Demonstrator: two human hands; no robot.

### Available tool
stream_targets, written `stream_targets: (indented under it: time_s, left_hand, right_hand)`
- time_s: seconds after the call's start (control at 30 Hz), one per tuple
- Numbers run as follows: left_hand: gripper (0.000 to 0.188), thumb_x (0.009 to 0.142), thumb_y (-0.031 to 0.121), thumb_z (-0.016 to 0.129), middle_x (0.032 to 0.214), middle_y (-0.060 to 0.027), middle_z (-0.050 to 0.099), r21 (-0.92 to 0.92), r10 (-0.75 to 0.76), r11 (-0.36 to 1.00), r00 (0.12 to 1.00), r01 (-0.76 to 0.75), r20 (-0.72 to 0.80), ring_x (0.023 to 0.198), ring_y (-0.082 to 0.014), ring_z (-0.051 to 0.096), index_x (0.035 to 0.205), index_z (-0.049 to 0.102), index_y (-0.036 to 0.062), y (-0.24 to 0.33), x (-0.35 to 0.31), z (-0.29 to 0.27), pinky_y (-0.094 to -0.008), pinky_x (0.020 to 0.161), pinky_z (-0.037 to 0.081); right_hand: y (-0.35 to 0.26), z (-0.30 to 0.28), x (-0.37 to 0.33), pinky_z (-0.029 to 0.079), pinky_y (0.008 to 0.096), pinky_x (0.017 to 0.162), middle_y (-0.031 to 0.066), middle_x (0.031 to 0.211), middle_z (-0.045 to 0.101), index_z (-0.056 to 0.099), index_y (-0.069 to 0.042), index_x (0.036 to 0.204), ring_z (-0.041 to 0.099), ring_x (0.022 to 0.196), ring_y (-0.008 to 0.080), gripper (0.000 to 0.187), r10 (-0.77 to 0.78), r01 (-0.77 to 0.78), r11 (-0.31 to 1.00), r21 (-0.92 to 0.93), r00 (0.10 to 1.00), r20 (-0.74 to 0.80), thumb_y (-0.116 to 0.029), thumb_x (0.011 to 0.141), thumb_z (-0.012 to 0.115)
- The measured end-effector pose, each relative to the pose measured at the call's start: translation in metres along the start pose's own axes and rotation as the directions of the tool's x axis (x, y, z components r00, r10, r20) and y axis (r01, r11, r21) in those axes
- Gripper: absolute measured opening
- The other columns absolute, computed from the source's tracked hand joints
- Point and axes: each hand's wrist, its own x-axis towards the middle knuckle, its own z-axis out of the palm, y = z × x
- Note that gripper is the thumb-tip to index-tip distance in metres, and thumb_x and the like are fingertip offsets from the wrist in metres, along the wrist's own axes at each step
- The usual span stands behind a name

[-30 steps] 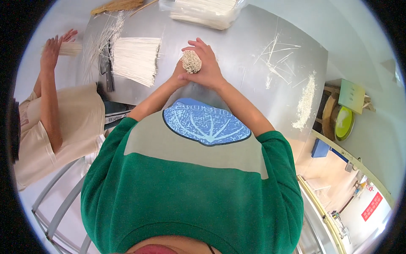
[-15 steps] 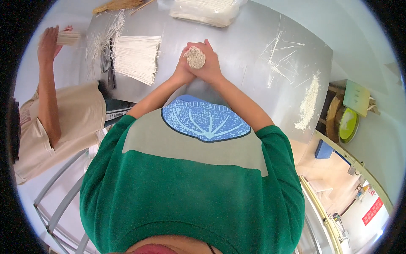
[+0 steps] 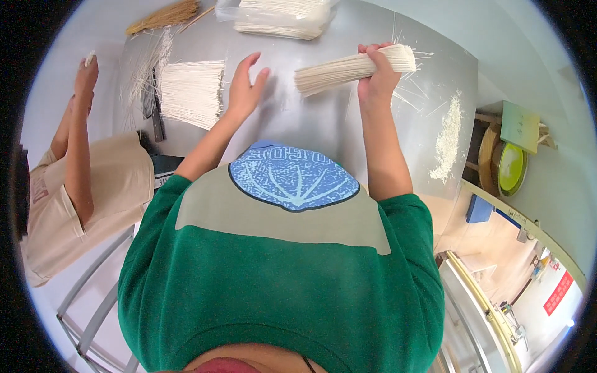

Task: The person gathers bundles of dried noodles from a metal table, places them into a plastic bag, and weighs the bag on a digital scale. They also handle large bunches of noodles on a hanging rack and pick up noodle scraps from the floor by hand.

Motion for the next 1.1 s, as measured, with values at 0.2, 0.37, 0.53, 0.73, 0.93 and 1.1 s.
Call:
stream_targets:
  time_s: [0.2, 0.37, 0.53, 0.73, 0.93, 1.1]
  left_hand:
    - [0.058, 0.072, 0.023, 0.066, 0.116, -0.0163, 0.053, 0.38, 0.356, 0.817, 0.897, -0.435, 0.261, 0.105, -0.0262, 0.052, 0.124, 0.045, 0.0075, 0.136, -0.009, 0.01, -0.0375, 0.093, 0.039]
    - [0.054, 0.064, 0.019, 0.067, 0.095, -0.0162, 0.062, 0.374, 0.108, 0.87, 0.864, -0.322, 0.492, 0.083, -0.0319, 0.06, 0.114, 0.049, 0.0083, 0.149, 0.004, 0.046, -0.0393, 0.076, 0.048]
    - [0.045, 0.062, 0.014, 0.061, 0.082, -0.0168, 0.063, 0.122, -0.068, 0.992, 0.694, -0.028, 0.717, 0.075, -0.0363, 0.06, 0.105, 0.05, 0.0073, 0.172, 0.017, 0.08, -0.0422, 0.067, 0.048]
    - [0.04, 0.064, 0.013, 0.06, 0.082, -0.019, 0.062, 0.162, 0.072, 0.965, 0.806, -0.204, 0.587, 0.077, -0.0376, 0.059, 0.102, 0.05, 0.0064, 0.184, 0.013, 0.102, -0.0428, 0.069, 0.047]
    - [0.038, 0.064, 0.011, 0.061, 0.082, -0.0197, 0.062, 0.109, 0.018, 0.987, 0.769, -0.114, 0.639, 0.078, -0.0382, 0.059, 0.1, 0.05, 0.0068, 0.185, 0.008, 0.102, -0.0423, 0.068, 0.047]
    - [0.042, 0.064, 0.009, 0.063, 0.078, -0.0125, 0.062, -0.094, -0.019, 0.981, 0.571, 0.168, 0.821, 0.072, -0.0268, 0.061, 0.104, 0.05, 0.0045, 0.206, 0.016, 0.105, -0.0387, 0.068, 0.049]
  right_hand:
    - [-0.037, 0.003, -0.038, 0.048, 0.0403, 0.081, 0.0085, 0.081, 0.05, 0.043, -0.005, 0.094, 0.054, 0.076, 0.0242, 0.031, 0.283, -0.186, 0.917, 0.353, 0.927, -0.246, 0.007, 0.069, 0.057]
    - [-0.067, -0.034, -0.026, 0.044, 0.0383, 0.088, 0.0099, 0.095, 0.051, 0.047, -0.005, 0.1, 0.053, 0.089, 0.0217, 0.031, 0.434, -0.329, 0.87, 0.367, 0.865, -0.253, -0.004, 0.076, 0.066]
    - [-0.091, -0.07, -0.003, 0.041, 0.0411, 0.093, 0.0101, 0.104, 0.051, 0.047, -0.002, 0.108, 0.05, 0.102, 0.0238, 0.032, 0.452, -0.366, 0.849, 0.382, 0.877, -0.164, -0.007, 0.08, 0.063]
    - [-0.108, -0.082, -0.003, 0.04, 0.0424, 0.093, 0.0108, 0.107, 0.051, 0.047, -0.001, 0.109, 0.049, 0.104, 0.0242, 0.03, 0.413, -0.318, 0.864, 0.391, 0.891, -0.19, -0.007, 0.083, 0.06]
    - [-0.108, -0.096, -0.014, 0.041, 0.0438, 0.093, 0.0113, 0.108, 0.051, 0.047, -0.001, 0.11, 0.05, 0.104, 0.0254, 0.029, 0.365, -0.282, 0.838, 0.468, 0.926, -0.096, -0.007, 0.084, 0.058]
    - [-0.133, -0.11, -0.01, 0.035, 0.0496, 0.097, 0.0139, 0.119, 0.045, 0.043, -0.002, 0.118, 0.042, 0.114, 0.0281, 0.039, 0.356, -0.291, 0.865, 0.409, 0.93, -0.09, -0.017, 0.085, 0.058]
